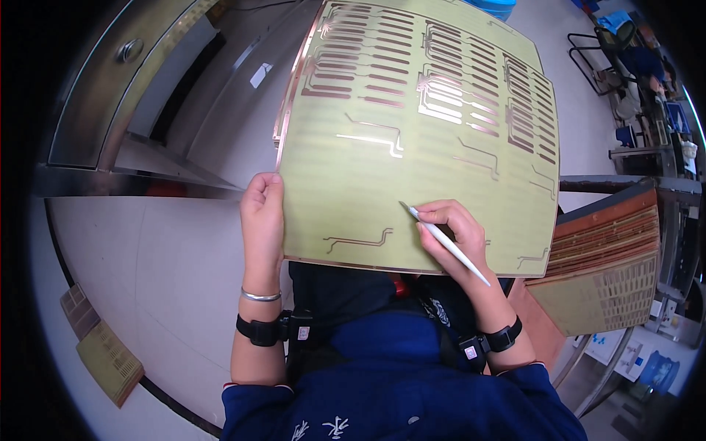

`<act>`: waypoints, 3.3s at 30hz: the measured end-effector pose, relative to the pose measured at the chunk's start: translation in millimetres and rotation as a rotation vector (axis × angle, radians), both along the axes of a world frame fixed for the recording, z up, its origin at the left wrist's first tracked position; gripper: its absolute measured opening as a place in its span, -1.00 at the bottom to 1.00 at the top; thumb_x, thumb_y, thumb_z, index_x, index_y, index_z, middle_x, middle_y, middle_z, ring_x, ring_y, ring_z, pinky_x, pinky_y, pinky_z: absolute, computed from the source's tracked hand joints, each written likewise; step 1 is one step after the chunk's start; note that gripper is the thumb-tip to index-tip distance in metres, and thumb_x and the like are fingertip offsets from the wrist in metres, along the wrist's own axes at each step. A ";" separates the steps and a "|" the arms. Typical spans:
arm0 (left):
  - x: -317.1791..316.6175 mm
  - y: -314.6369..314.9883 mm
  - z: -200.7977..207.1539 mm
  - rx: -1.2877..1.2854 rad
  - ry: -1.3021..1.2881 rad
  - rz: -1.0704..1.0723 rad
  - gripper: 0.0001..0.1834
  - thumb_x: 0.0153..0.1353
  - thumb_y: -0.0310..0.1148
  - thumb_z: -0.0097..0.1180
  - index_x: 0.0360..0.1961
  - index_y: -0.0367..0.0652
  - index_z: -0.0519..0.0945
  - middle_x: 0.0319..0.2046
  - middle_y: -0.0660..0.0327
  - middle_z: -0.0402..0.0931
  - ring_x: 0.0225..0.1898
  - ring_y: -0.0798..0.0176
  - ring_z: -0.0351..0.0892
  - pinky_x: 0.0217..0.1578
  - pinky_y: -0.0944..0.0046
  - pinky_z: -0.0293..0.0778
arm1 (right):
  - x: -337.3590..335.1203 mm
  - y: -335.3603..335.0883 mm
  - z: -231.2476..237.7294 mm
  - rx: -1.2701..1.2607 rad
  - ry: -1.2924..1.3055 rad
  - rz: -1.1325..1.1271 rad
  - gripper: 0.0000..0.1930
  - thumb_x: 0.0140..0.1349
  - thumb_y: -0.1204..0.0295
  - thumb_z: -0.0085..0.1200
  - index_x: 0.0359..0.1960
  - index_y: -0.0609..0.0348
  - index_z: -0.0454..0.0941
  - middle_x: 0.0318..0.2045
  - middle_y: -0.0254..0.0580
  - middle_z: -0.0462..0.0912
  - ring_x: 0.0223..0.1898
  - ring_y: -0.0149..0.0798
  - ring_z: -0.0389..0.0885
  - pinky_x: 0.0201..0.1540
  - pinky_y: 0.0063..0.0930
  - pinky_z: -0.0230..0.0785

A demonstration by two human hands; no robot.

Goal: Tracing lines and patterns on flexible electronic sheets using a marking pen.

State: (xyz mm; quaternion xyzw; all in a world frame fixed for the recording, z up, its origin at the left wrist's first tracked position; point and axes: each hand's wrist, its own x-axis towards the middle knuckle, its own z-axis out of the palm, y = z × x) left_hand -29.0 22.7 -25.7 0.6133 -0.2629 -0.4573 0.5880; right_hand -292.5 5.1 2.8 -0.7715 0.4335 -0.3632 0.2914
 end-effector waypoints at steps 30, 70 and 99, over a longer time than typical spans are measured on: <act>-36.8 52.2 -9.3 -0.018 0.051 0.010 -0.50 0.45 -0.05 -0.39 -0.26 -0.24 0.47 -0.48 0.40 0.37 -0.49 0.58 0.22 -0.43 0.55 0.22 | 25.2 -0.4 4.3 0.050 0.080 0.174 -0.85 -0.01 0.63 0.19 -0.37 0.22 0.54 -0.32 -0.14 0.63 -0.32 -0.23 0.62 -0.28 -0.48 0.47; -48.3 52.0 -19.1 -0.050 0.130 0.037 -0.80 0.41 -0.36 -0.19 -0.33 -0.22 0.41 -0.50 0.40 0.37 -0.45 0.61 0.27 -0.41 0.52 0.26 | 60.1 -6.8 -14.9 -0.070 0.045 0.218 -0.81 -0.09 0.66 0.23 -0.41 0.20 0.52 -0.37 -0.18 0.64 -0.35 -0.19 0.62 -0.31 -0.43 0.47; -46.3 55.4 -21.6 -0.015 0.045 0.045 -0.71 0.42 -0.24 -0.19 -0.27 -0.26 0.43 -0.39 0.34 0.44 -0.35 0.55 0.34 -0.27 0.51 0.33 | -83.1 -30.2 -31.4 0.258 0.024 -0.297 -0.69 0.28 0.30 -0.07 -0.03 0.16 0.51 -0.19 -0.28 0.54 -0.20 -0.35 0.49 -0.12 -0.54 0.33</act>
